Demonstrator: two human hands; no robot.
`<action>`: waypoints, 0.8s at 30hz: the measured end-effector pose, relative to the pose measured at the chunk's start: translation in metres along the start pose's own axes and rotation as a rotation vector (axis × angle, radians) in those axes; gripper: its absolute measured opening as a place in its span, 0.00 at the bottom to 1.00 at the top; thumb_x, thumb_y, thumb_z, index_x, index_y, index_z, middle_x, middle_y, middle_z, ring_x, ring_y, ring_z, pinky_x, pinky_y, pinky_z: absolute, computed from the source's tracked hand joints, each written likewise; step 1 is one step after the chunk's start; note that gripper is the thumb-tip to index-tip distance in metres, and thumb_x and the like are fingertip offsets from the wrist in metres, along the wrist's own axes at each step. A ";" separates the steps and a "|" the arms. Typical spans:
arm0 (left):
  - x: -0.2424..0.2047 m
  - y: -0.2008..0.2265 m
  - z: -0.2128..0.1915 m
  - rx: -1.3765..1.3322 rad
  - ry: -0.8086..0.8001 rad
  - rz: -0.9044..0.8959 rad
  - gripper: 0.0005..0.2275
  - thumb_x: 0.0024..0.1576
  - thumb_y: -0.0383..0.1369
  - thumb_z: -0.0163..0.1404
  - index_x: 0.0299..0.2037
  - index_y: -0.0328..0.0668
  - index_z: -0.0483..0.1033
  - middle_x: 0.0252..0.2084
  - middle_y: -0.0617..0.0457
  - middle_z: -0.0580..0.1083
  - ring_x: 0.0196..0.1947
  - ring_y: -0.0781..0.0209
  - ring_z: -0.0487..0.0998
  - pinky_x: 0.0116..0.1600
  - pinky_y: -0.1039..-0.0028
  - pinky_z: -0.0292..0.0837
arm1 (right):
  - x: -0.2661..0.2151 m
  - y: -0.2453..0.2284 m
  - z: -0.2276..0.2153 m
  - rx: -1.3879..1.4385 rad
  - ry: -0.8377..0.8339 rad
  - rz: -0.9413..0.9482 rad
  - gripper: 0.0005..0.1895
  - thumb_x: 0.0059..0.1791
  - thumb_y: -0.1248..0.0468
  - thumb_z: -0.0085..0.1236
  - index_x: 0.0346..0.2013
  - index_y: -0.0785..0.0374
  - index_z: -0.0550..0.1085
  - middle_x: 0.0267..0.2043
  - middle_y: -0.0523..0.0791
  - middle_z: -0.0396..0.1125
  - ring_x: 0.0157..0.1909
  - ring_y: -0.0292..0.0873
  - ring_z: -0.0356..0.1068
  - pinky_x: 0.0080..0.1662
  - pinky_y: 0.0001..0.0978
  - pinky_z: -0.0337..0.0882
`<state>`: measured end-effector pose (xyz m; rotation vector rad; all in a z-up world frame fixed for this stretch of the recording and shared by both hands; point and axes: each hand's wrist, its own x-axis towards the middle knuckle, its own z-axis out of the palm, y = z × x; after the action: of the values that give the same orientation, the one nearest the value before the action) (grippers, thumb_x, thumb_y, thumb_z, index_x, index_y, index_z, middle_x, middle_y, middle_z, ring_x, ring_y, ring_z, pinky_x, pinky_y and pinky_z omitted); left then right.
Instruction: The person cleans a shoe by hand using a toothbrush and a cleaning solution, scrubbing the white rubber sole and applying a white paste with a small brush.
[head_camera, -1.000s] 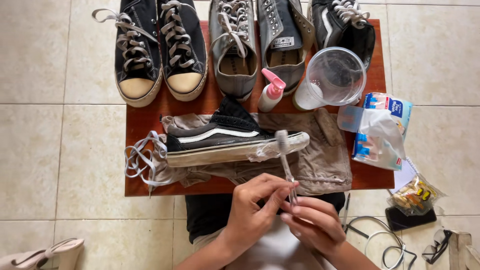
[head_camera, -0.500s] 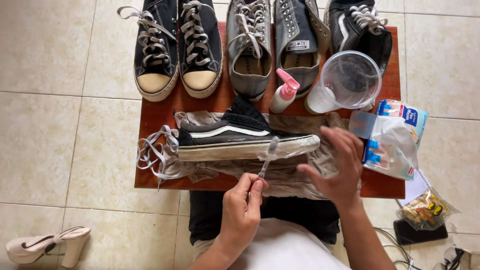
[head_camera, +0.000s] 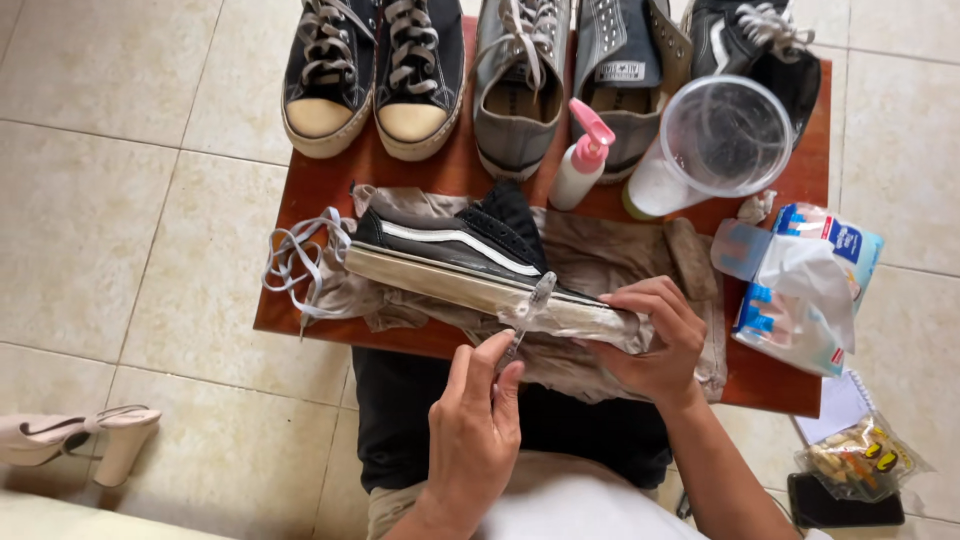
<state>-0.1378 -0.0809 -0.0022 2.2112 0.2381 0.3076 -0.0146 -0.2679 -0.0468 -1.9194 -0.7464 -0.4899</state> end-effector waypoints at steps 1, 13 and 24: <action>-0.004 0.001 -0.002 0.005 -0.002 0.000 0.13 0.66 0.36 0.44 0.59 0.48 0.69 0.39 0.53 0.71 0.23 0.58 0.72 0.29 0.67 0.72 | -0.006 0.001 0.000 0.004 0.003 0.003 0.21 0.40 0.58 0.74 0.39 0.67 0.77 0.36 0.49 0.73 0.38 0.47 0.71 0.43 0.35 0.70; -0.013 -0.025 -0.005 0.073 0.177 0.250 0.18 0.62 0.29 0.57 0.62 0.53 0.74 0.29 0.61 0.64 0.21 0.70 0.57 0.26 0.81 0.61 | -0.015 0.009 0.005 -0.003 0.048 -0.015 0.21 0.41 0.56 0.70 0.39 0.68 0.77 0.37 0.49 0.74 0.39 0.48 0.71 0.44 0.38 0.71; -0.020 -0.028 -0.006 0.038 0.112 0.302 0.22 0.62 0.28 0.58 0.66 0.55 0.70 0.30 0.59 0.62 0.19 0.64 0.52 0.23 0.77 0.61 | -0.019 0.005 0.008 -0.029 0.056 -0.038 0.21 0.41 0.55 0.68 0.37 0.69 0.76 0.36 0.50 0.73 0.38 0.50 0.71 0.45 0.40 0.70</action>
<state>-0.1603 -0.0653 -0.0239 2.2691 -0.0327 0.5970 -0.0247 -0.2681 -0.0648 -1.9137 -0.7446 -0.5785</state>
